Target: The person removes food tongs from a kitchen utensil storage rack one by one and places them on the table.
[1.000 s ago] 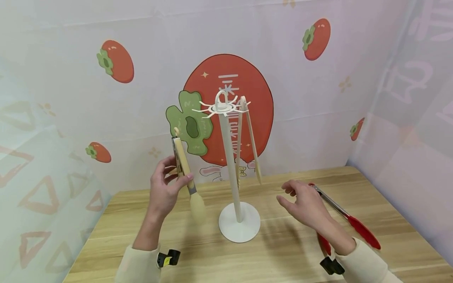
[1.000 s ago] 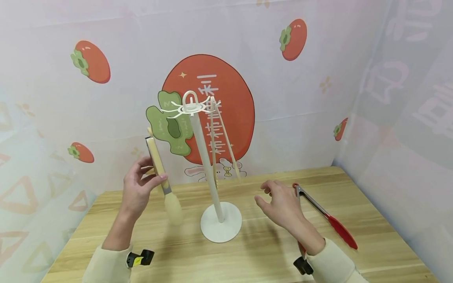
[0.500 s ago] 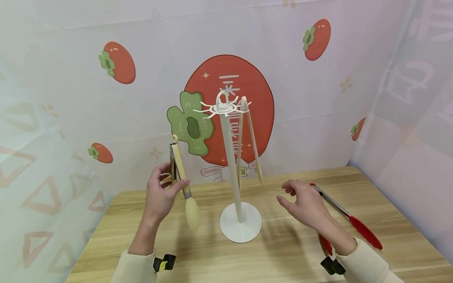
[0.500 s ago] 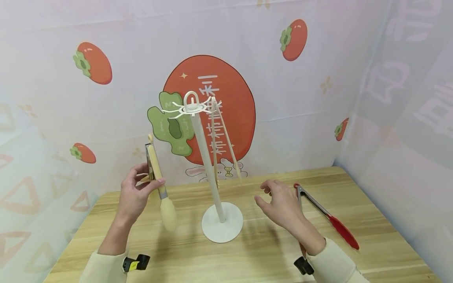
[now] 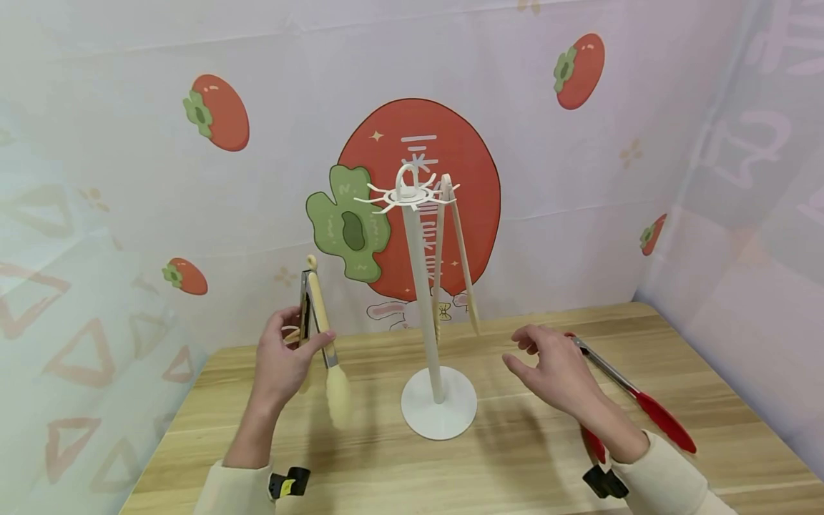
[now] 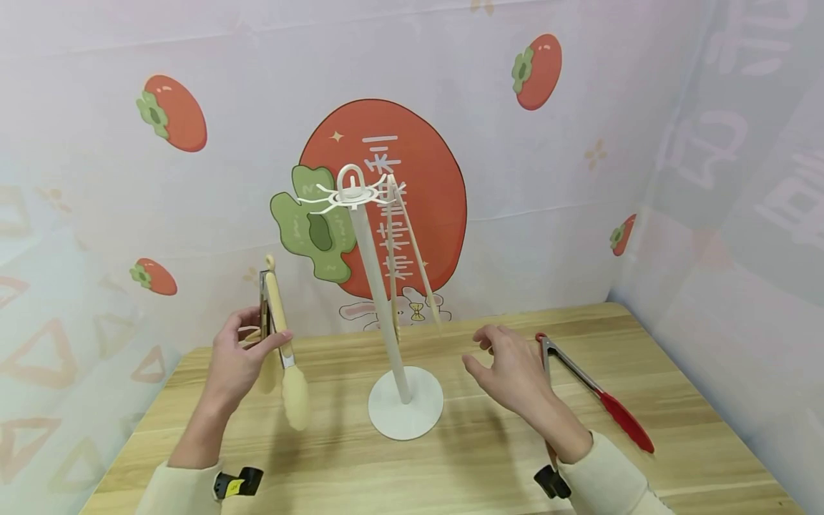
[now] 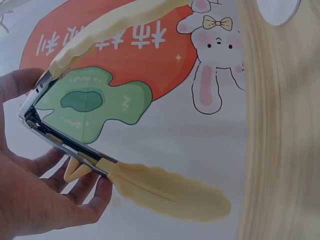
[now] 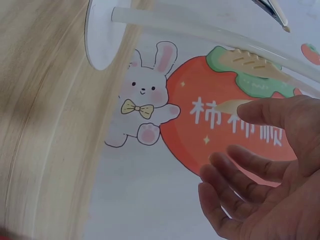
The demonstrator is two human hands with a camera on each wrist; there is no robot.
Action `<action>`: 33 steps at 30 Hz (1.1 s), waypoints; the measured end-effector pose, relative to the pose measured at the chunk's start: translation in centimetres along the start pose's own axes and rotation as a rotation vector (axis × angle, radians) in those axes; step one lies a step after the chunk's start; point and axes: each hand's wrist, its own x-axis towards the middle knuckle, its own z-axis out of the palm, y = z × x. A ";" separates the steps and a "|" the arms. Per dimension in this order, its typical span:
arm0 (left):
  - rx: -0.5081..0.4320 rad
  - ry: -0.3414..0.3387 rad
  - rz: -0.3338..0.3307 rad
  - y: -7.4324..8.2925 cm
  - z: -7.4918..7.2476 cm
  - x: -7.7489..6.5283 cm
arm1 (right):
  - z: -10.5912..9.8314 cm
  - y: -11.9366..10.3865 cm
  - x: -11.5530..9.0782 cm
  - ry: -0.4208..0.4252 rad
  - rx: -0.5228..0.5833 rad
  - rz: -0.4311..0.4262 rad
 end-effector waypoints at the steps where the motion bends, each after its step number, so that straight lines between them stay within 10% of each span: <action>1: 0.011 -0.001 -0.014 -0.1 -0.1 -0.1 | 0.0 0.0 0.0 0.000 -0.002 0.003; 33: 0.397 -0.095 -0.200 -3.5 -2.5 -0.3 | -0.6 -1.4 0.6 0.097 0.048 -0.064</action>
